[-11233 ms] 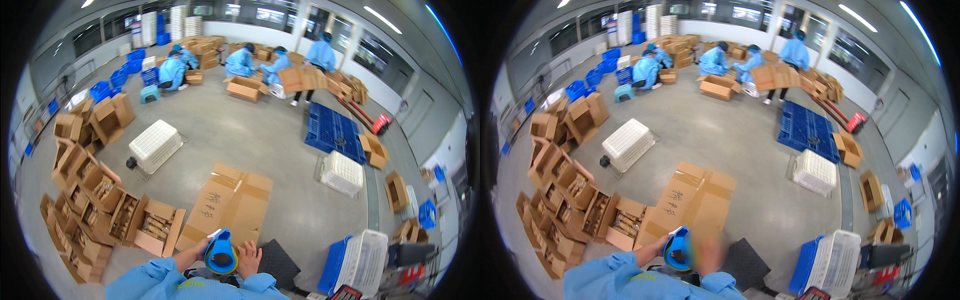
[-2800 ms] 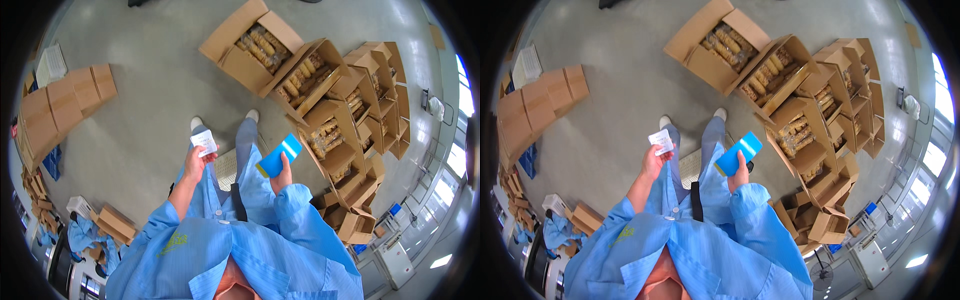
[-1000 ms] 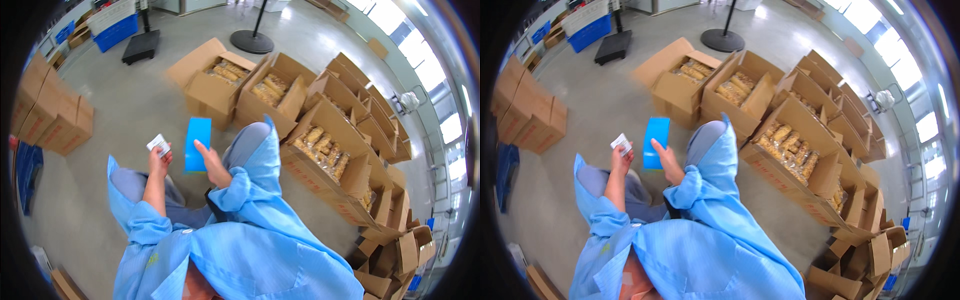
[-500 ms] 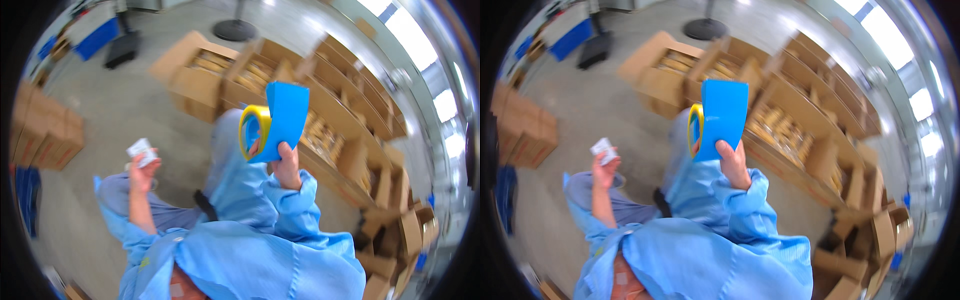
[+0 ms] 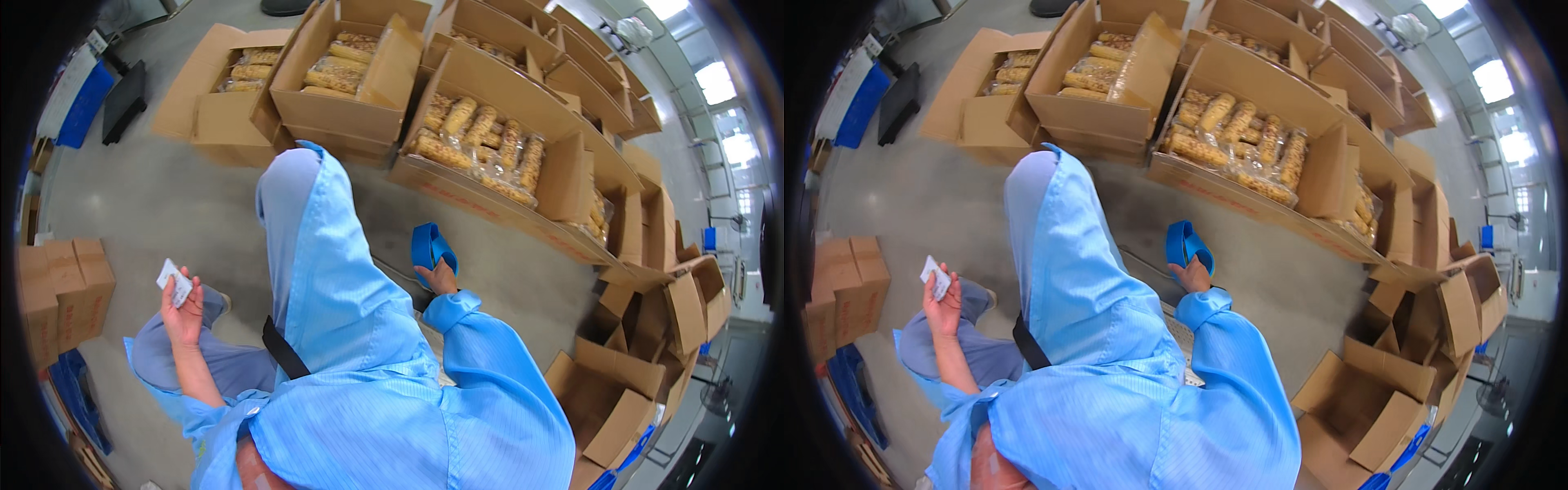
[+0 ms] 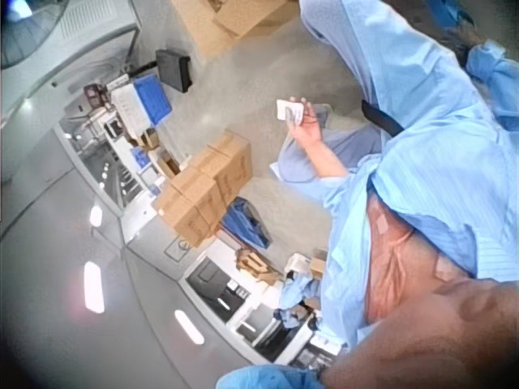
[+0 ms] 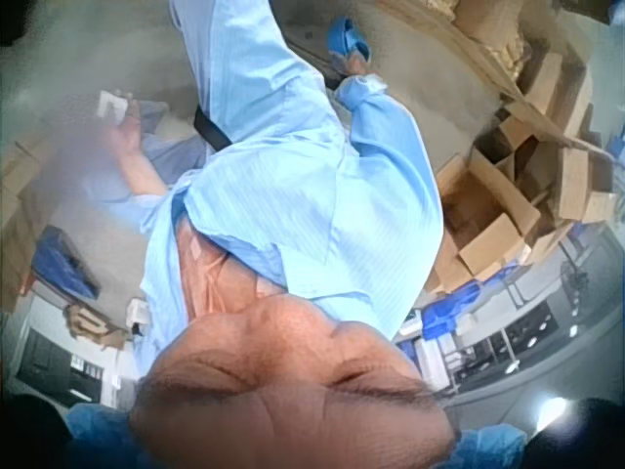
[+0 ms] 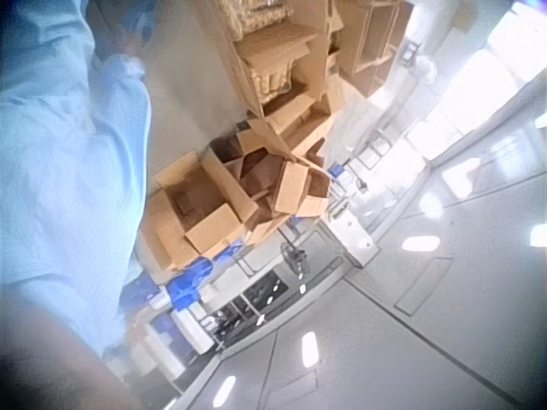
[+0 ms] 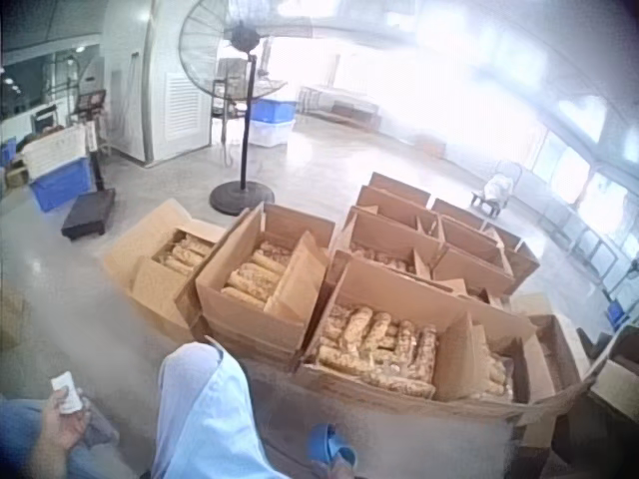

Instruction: The person places packaged items into cardboard boxes, attaches shipping labels to the boxes, and uses a tape dispenser to seal the boxes while sitting on the floor.

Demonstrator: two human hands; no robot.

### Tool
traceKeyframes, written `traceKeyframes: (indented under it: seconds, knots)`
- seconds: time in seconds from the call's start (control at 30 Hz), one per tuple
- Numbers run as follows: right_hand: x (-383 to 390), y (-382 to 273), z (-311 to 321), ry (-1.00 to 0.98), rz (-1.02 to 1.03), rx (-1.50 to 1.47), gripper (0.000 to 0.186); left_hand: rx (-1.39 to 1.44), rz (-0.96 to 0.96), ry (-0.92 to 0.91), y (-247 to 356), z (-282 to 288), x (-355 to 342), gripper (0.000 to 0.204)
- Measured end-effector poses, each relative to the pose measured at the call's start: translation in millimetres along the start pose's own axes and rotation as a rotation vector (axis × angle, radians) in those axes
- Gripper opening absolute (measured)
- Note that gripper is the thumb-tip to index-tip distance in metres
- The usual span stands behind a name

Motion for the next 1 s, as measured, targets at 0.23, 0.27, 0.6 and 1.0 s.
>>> traceKeyframes:
  seconds: [0.23,0.27,0.6,1.0]
  knots:
    - [-48.9,28.2,-70.3,0.018,0.06,0.222,0.075,-0.014,0.069,0.078,-40.7,-23.4,6.7,0.039]
    - [-51.2,30.4,-83.9,-0.107,-0.068,0.279,0.077,0.003,0.077,0.074,-43.3,-22.4,9.0,0.039]
    - [-42.0,-55.4,-55.2,-0.281,0.008,0.591,0.055,0.025,0.088,0.065,-5.9,-40.4,-0.6,0.036]
    - [105.4,-510.9,61.7,-0.307,0.92,-0.581,0.022,-0.214,-0.245,0.051,124.5,-27.4,1.9,0.03]
Point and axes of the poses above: each hand's wrist, its own x-axis away from the middle knuckle, its own z-axis out of the back of the hand, y = z × x, the point moved 9 cm from there along -x, towards the middle knuckle, and after that the axes turned 5 degrees about -x, right-handed, at the moved point
